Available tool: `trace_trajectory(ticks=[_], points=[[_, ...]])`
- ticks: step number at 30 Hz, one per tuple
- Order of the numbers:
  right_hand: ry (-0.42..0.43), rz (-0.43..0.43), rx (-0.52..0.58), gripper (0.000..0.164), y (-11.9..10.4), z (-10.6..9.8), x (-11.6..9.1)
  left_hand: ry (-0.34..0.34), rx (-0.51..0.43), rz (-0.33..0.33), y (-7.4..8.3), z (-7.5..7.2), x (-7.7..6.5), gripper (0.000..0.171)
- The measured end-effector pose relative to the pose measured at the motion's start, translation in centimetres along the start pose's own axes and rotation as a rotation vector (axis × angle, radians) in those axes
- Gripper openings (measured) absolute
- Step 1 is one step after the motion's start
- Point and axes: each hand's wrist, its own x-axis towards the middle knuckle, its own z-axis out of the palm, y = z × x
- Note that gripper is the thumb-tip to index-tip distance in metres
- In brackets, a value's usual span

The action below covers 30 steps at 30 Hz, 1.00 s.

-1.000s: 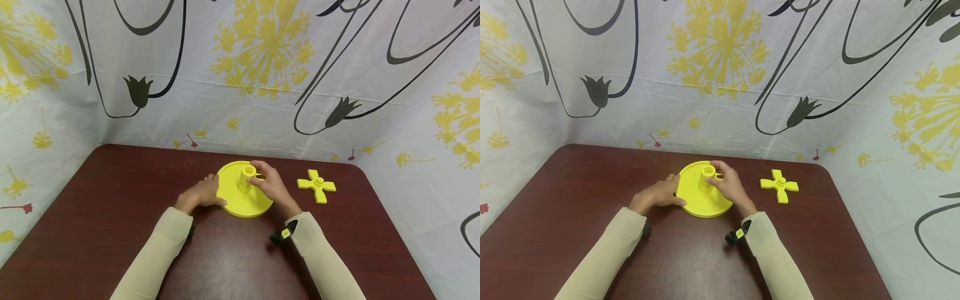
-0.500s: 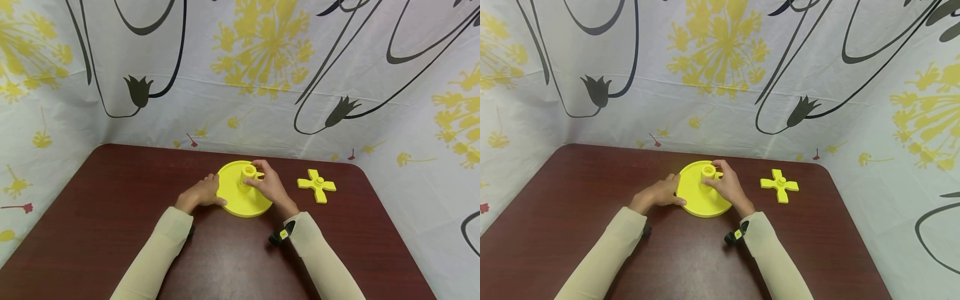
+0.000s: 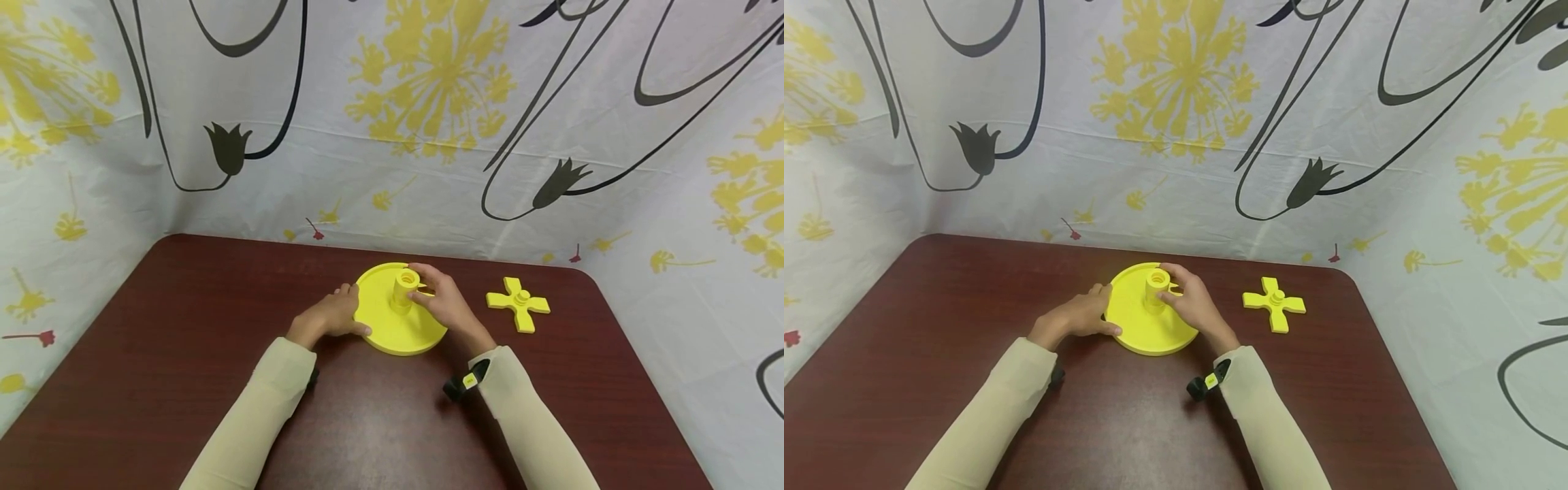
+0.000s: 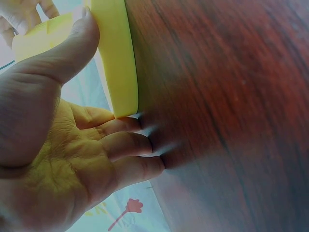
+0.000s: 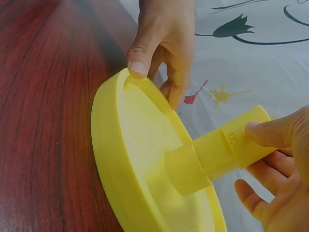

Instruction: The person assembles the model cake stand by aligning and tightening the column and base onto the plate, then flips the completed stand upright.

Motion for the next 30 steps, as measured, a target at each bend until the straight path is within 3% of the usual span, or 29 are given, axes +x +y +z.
trace_trajectory(ticks=[18,26,30], points=[[0.146,0.074,-0.093,0.047,-0.17,0.56,-0.04,0.01,-0.011,-0.005,0.2,-0.17,-0.15,0.1],[0.032,0.024,-0.101,0.07,-0.31,0.1,-0.2,0.006,-0.006,-0.005,0.17,0.04,-0.07,0.101],[-0.019,-0.012,-0.078,0.062,-0.4,-0.2,-0.17,0.002,-0.005,-0.01,0.19,0.02,-0.14,0.101]])
